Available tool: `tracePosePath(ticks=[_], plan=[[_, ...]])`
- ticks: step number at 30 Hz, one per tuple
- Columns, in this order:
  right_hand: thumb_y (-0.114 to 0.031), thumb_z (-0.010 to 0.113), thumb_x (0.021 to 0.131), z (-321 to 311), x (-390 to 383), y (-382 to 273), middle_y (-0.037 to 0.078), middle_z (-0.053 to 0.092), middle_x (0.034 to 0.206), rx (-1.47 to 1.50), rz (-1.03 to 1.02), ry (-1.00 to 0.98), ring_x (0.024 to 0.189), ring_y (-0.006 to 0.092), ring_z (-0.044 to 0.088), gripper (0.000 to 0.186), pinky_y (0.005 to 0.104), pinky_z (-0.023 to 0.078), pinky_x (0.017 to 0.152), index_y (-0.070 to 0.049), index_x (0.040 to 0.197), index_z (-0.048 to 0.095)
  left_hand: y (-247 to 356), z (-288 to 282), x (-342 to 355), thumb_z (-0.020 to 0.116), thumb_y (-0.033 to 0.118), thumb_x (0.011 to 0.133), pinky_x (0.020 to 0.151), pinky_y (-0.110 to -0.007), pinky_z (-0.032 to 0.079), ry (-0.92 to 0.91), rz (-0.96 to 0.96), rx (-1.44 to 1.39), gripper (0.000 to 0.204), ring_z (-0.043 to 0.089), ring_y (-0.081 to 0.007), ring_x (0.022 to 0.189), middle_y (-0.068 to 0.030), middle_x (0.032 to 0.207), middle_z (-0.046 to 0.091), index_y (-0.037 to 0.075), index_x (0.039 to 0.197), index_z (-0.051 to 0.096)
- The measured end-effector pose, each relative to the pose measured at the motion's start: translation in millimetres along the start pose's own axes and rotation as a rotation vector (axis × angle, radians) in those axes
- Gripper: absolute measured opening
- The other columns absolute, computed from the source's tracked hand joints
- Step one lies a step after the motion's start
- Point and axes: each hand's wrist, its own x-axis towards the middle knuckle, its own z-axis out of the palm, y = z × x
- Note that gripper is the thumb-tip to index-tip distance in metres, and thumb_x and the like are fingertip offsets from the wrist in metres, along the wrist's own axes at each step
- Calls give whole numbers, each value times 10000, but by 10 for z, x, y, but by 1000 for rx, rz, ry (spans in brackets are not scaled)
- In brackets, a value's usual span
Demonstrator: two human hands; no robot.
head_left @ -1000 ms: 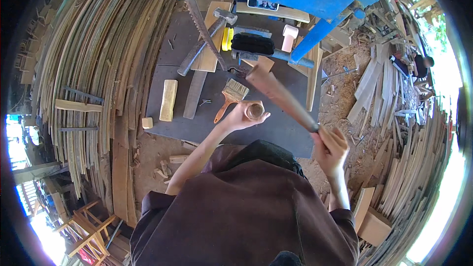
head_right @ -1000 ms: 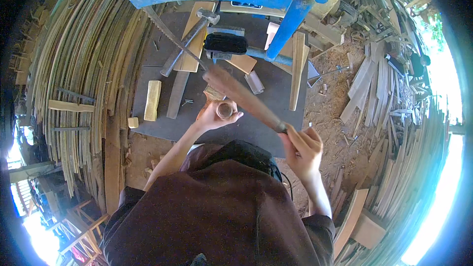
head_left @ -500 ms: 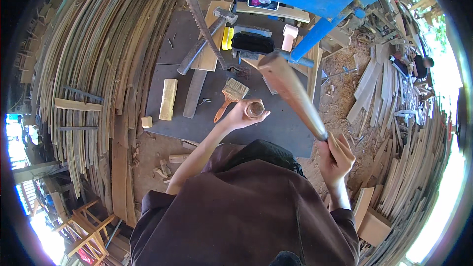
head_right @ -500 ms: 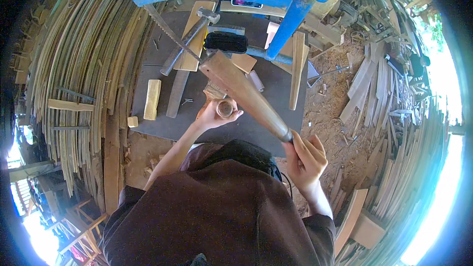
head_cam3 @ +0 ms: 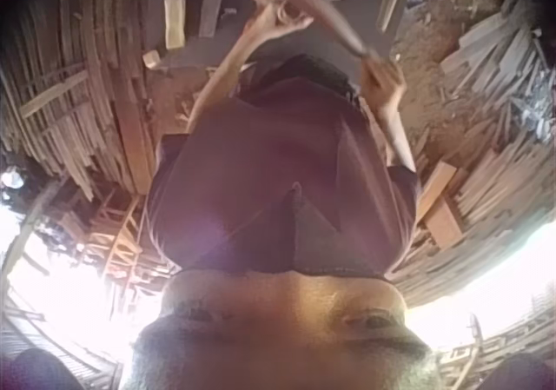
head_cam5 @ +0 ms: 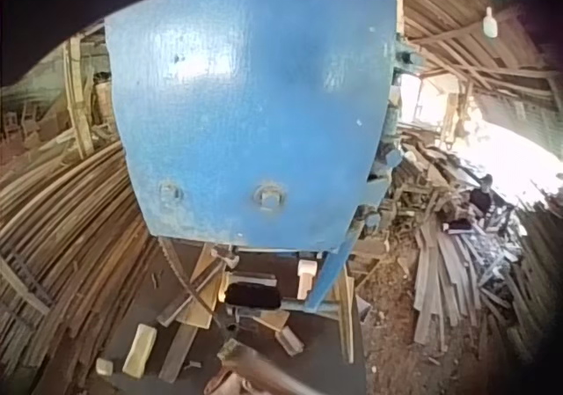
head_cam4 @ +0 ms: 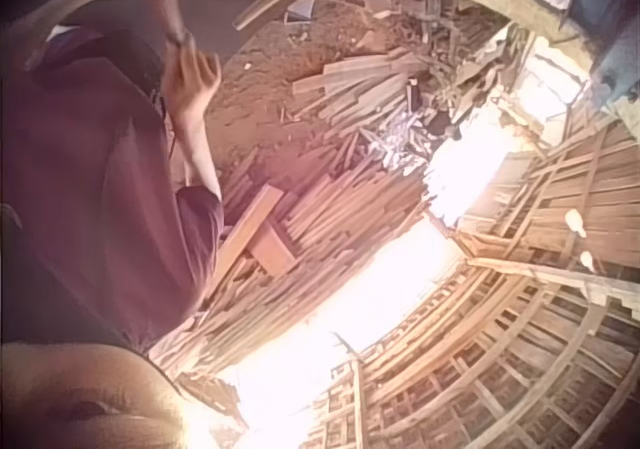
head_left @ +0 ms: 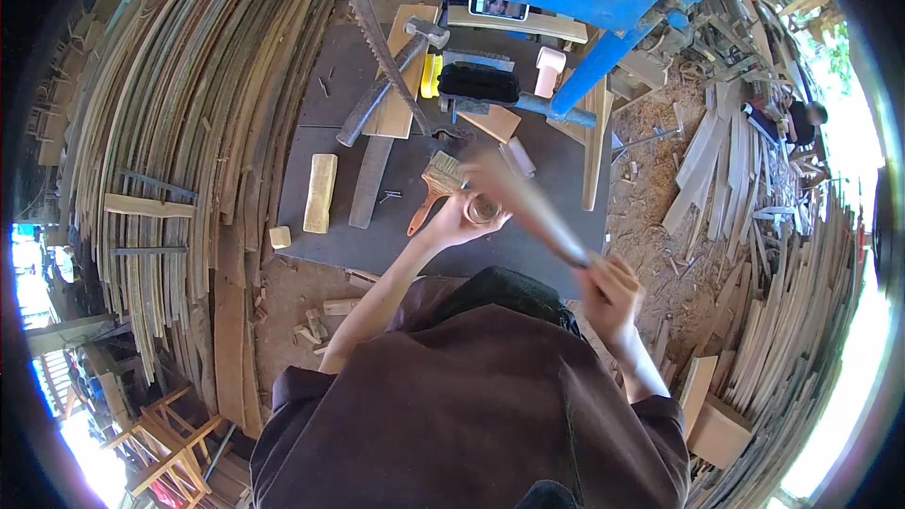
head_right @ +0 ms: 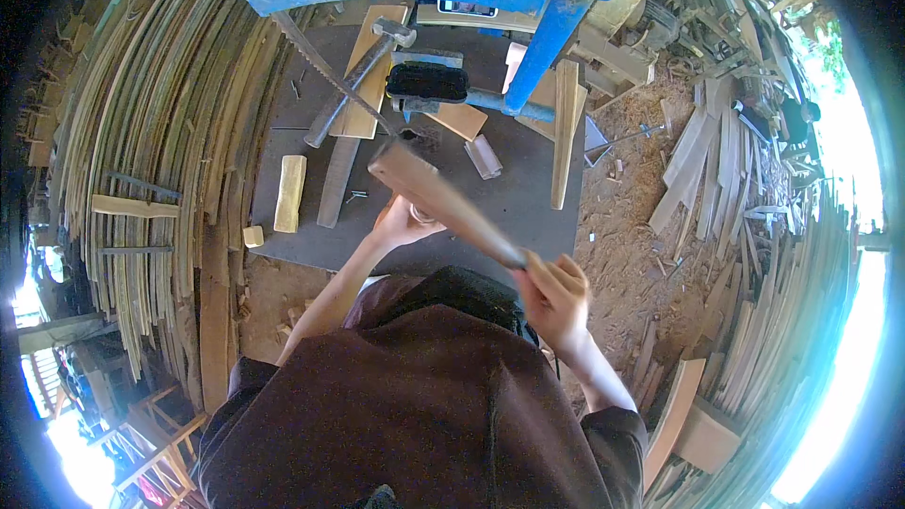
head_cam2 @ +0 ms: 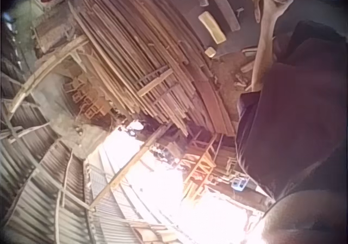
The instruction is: The person uses a wooden mallet to repeatedly strike a small cylindrical piece of wood held in their left hand. After striking the wood, the person places the mallet down and uses a brush to sweep the surface of the workbench.
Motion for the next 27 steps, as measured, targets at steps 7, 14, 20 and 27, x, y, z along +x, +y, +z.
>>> tracePosePath(ticks=[7, 14, 20, 27], plan=[[-62, 727, 769, -119, 127, -76, 71, 613, 620, 81, 69, 97, 480, 163, 462, 168, 292, 380, 502, 24, 907, 681, -268, -42, 10, 778, 157, 735, 776, -306, 494, -55, -4, 139, 301, 616, -148, 845, -36, 894, 637, 47, 953, 602], [-53, 713, 781, 99, -78, 67, 104, 652, 677, -43, 134, -143, 474, 172, 466, 151, 282, 377, 501, 41, 891, 671, -17, 67, 37, 724, 151, 793, 605, -267, 453, 127, 272, -67, 176, 541, -70, 645, -8, 684, 591, 40, 760, 591], [-16, 719, 760, -76, 91, -90, 94, 649, 686, 125, -1, 241, 482, 157, 465, 175, 276, 373, 491, 44, 918, 675, -451, -79, 5, 786, 91, 720, 735, -275, 495, -99, -8, 107, 259, 615, -130, 847, -28, 855, 622, 51, 881, 586], [-37, 722, 773, 43, 32, -32, 64, 581, 585, -27, 22, -6, 447, 159, 424, 181, 295, 348, 463, 40, 925, 659, -87, 2, -5, 741, 166, 773, 664, -281, 492, 186, 241, -49, 191, 606, -102, 696, -22, 718, 623, 38, 807, 603]])
